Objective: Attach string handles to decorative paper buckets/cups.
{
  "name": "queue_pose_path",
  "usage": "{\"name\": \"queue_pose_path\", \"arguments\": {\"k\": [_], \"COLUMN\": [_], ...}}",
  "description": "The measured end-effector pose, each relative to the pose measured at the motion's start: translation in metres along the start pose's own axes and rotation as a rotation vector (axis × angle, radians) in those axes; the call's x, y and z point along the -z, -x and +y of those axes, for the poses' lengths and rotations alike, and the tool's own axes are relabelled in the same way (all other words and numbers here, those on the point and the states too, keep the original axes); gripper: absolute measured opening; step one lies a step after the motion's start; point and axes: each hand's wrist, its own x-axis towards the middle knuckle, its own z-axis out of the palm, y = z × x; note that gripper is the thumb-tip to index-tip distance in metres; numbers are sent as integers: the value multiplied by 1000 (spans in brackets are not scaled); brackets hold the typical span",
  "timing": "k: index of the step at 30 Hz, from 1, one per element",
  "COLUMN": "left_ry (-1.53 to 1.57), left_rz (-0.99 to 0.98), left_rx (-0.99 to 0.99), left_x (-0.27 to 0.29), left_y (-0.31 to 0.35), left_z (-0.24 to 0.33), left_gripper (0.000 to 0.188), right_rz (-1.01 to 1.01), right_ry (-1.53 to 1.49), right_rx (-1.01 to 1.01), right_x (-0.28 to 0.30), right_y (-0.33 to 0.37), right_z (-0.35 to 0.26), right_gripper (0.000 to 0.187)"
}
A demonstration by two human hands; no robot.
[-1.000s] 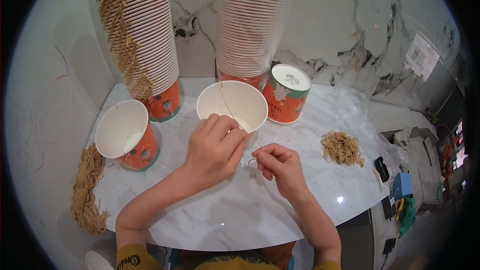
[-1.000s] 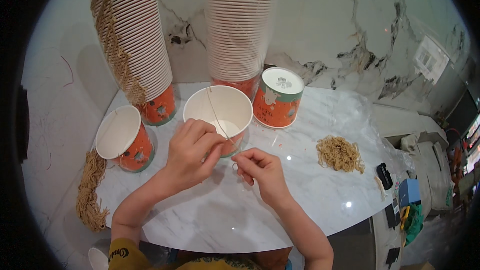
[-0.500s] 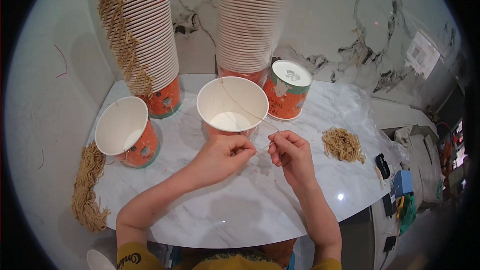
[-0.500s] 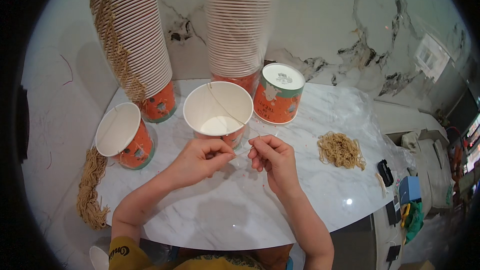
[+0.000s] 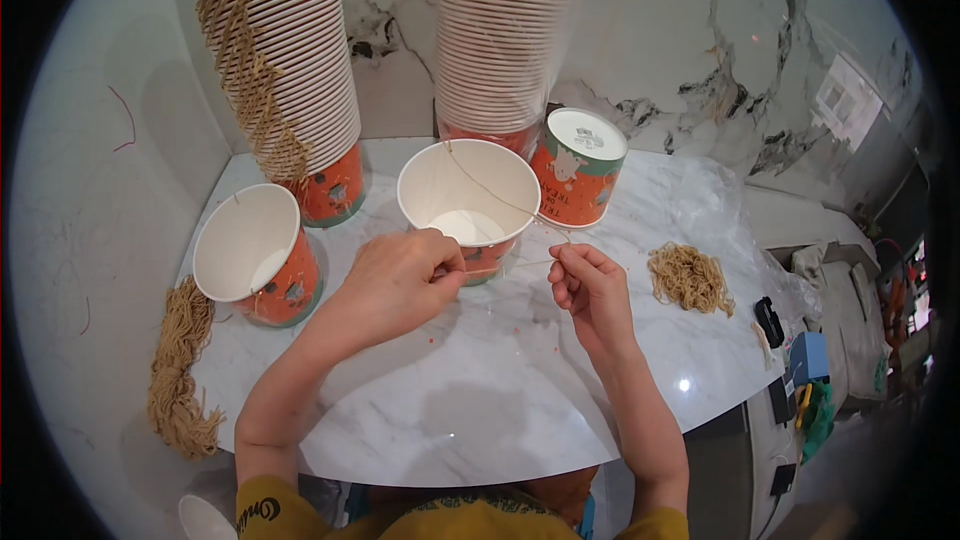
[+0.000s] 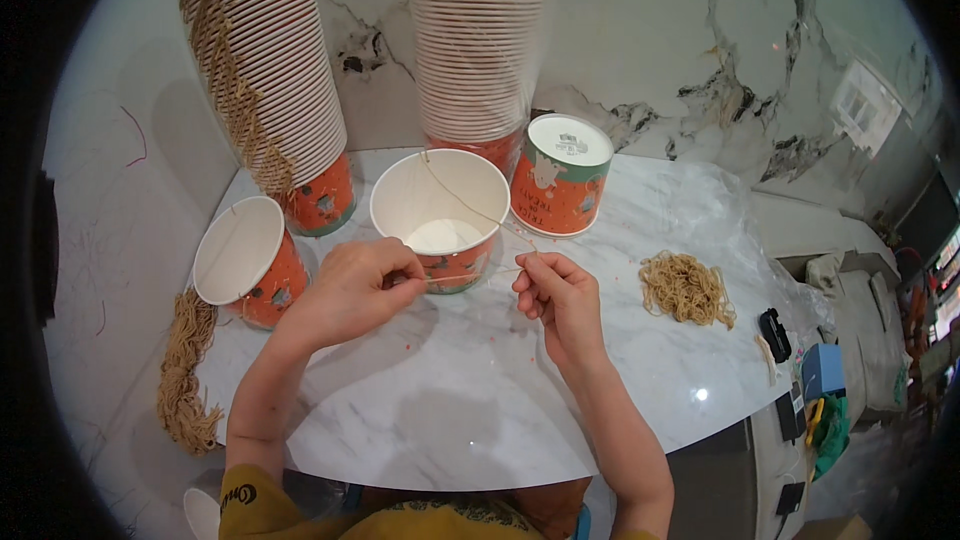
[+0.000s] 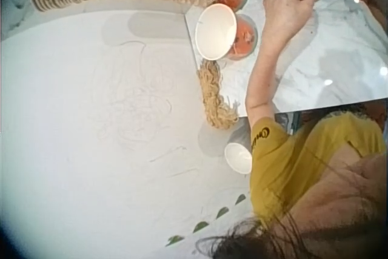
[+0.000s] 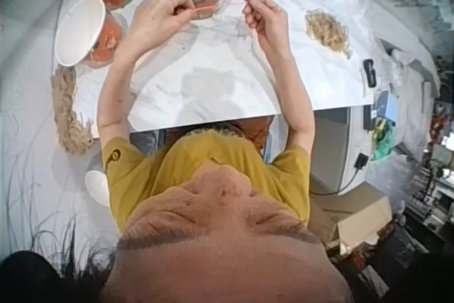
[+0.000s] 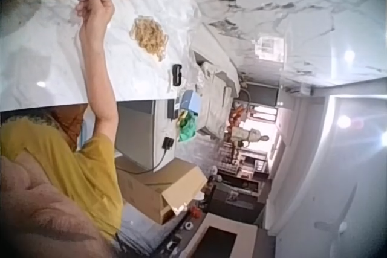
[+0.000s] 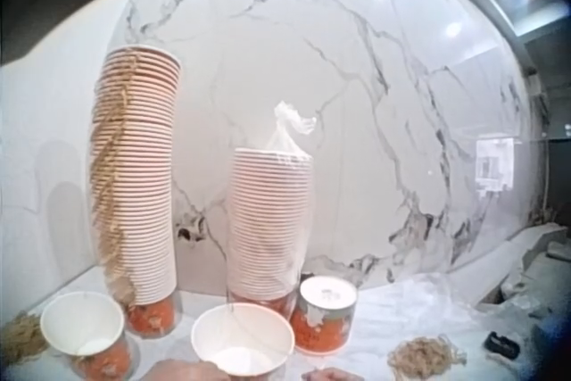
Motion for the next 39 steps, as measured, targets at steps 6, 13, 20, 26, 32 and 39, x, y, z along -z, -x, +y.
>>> {"name": "queue_pose_path", "arguments": {"k": [6, 13, 20, 26, 32, 39], "left_ry": [28, -17, 62, -27, -7, -68], "left_rz": [77, 96, 161, 122, 153, 179], "left_rx": [-86, -239, -298, -317, -285, -341], "left_x": [-6, -50, -56, -50, -42, -46], "left_y": [1, 5, 1, 2, 3, 3], "left_z": [0, 3, 5, 6, 9, 4], "left_gripper": [11, 9, 9, 9, 9, 9], "right_rz": [-13, -26, -196, -170, -146, -154], "right_ry": [130, 571, 668, 751, 681, 632], "right_rx": [-136, 536, 561, 573, 481, 447], "right_x": [-2, -27, -42, -32, -31, -31], "right_y": [-1, 21, 38, 32, 33, 29], "right_z": [6, 17, 24, 21, 19, 21], "right_gripper": [20, 33, 34, 18, 6, 8]}}
